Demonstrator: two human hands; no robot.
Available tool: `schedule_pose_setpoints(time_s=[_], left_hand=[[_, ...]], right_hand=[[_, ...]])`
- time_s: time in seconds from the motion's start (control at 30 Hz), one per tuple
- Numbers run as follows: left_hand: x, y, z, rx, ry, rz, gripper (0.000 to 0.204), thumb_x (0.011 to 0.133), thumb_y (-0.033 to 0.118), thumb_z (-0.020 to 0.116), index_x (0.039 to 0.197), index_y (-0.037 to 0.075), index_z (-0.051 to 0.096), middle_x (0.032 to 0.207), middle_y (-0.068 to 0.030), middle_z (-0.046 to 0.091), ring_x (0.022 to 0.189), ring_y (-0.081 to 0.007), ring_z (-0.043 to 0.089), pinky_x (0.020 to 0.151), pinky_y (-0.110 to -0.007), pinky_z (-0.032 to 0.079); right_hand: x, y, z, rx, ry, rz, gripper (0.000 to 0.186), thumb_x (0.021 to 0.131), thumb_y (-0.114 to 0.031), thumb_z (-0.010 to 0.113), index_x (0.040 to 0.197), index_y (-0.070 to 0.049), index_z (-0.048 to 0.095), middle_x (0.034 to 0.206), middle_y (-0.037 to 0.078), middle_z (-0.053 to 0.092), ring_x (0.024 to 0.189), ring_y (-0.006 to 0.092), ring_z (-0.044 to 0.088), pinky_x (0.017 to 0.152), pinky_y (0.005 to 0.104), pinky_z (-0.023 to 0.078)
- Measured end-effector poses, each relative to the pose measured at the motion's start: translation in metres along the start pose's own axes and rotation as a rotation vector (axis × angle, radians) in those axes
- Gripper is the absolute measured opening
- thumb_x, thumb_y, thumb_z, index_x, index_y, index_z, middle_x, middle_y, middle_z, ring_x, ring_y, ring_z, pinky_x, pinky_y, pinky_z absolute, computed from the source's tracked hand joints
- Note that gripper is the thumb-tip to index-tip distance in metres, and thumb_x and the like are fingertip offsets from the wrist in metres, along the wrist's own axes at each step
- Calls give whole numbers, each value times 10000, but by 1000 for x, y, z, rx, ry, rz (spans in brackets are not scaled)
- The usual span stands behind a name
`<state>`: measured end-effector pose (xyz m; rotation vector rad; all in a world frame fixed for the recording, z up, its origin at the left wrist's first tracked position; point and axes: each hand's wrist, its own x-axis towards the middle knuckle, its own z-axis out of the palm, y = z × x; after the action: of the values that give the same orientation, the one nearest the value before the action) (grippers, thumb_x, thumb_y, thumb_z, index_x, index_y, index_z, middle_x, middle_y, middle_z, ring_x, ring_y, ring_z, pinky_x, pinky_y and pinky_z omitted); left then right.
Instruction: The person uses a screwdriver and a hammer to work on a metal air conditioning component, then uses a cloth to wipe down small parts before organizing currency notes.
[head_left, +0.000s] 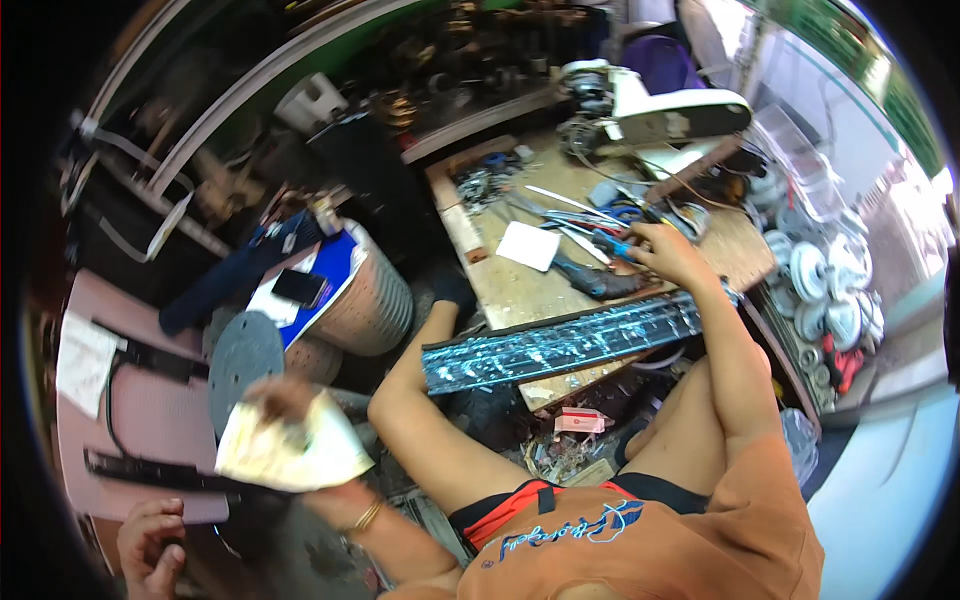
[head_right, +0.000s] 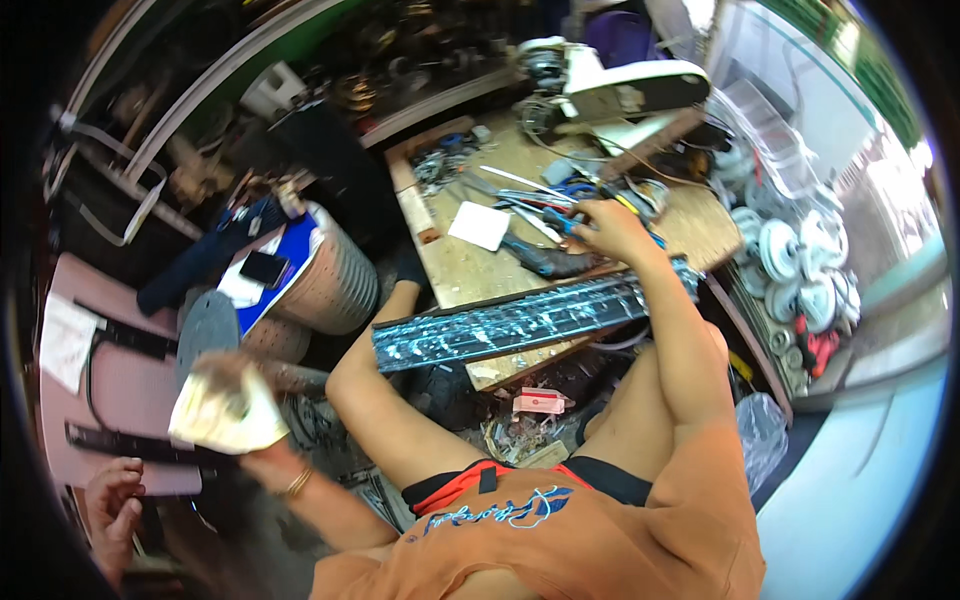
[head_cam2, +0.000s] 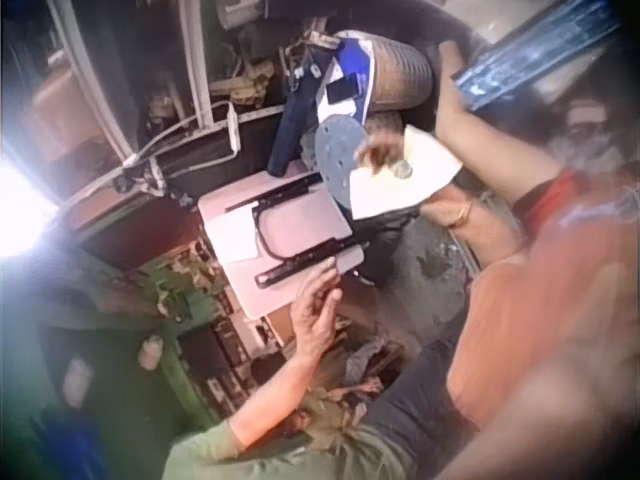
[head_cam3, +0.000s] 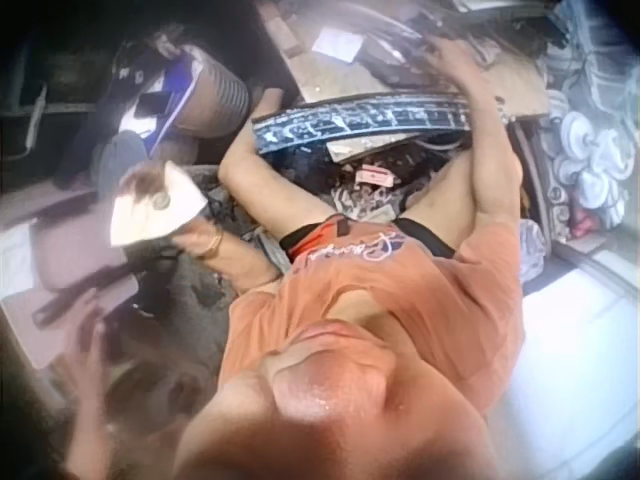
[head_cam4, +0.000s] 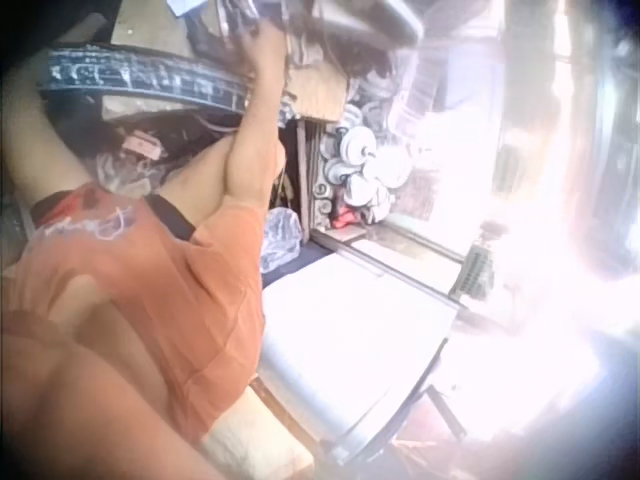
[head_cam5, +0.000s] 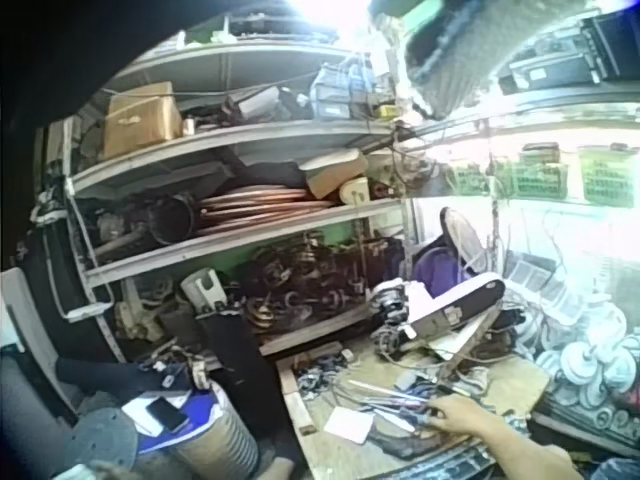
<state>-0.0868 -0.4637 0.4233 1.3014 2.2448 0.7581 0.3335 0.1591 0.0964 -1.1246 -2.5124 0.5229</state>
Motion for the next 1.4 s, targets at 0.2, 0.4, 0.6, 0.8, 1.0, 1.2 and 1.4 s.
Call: schedule_pose_setpoints(time_s=[0.2, 0.4, 0.6, 0.8, 1.0, 1.2, 1.4], left_hand=[[269, 53, 339, -1969, -177, 476, 178, 1040, 266, 605, 1079, 93, 597, 1447, -133, 606, 1343, -276, 522, 1165, -466, 368], [317, 75, 405, -2474, -471, 528, 320, 1100, 300, 505, 860, 114, 606, 1470, -108, 624, 1484, -351, 445, 1293, -559, 248], [331, 83, 425, -2552, -528, 403, 412, 1119, 370, 453, 791, 142, 554, 1483, -133, 623, 1511, -364, 414, 1304, -604, 186], [339, 93, 444, -2541, -572, 384, 411, 1122, 378, 449, 814, 128, 557, 1478, -153, 620, 1496, -386, 430, 1295, -610, 206], [339, 107, 490, -2223, -477, 466, 163, 1030, 294, 651, 1017, 139, 605, 1551, -134, 543, 1514, -381, 391, 1281, -551, 280], [341, 139, 519, -2071, -422, 36, 336, 1111, 429, 518, 907, 162, 528, 1299, -105, 649, 1292, -294, 589, 1120, -471, 491], [364, 151, 501, -1987, 109, -301, 393, 1088, 495, 551, 911, 144, 558, 912, -20, 655, 765, -178, 623, 726, -340, 562]], right_hand=[[-6, 0, 4, 125, -15, 15, 308, 892, -199, 744, 1179, -88, 752, 969, 156, 756, 885, 306, 716, 818, 410, 543], [-4, -14, 1, 116, -12, -9, 295, 901, -207, 719, 1163, -77, 753, 1019, 182, 755, 920, 346, 715, 841, 437, 541], [-4, -47, -2, 267, 215, -147, 253, 901, -113, 739, 1137, -22, 742, 1004, 169, 739, 899, 306, 718, 810, 390, 550], [-27, -137, -20, 397, 300, -448, 322, 854, -110, 808, 1158, -26, 745, 1090, 127, 719, 920, 275, 694, 809, 377, 569], [-36, -163, -14, 212, 148, -544, 506, 792, -175, 834, 1260, -34, 700, 1250, 160, 684, 1129, 377, 640, 990, 463, 520], [-38, -120, -13, 220, 229, -482, 353, 849, 15, 710, 1200, -18, 735, 1063, 124, 750, 951, 302, 734, 840, 391, 570], [-18, -56, 5, 1688, -95, 409, 258, 983, 3, 521, 1218, 38, 622, 972, 147, 717, 851, 272, 729, 798, 380, 614]])
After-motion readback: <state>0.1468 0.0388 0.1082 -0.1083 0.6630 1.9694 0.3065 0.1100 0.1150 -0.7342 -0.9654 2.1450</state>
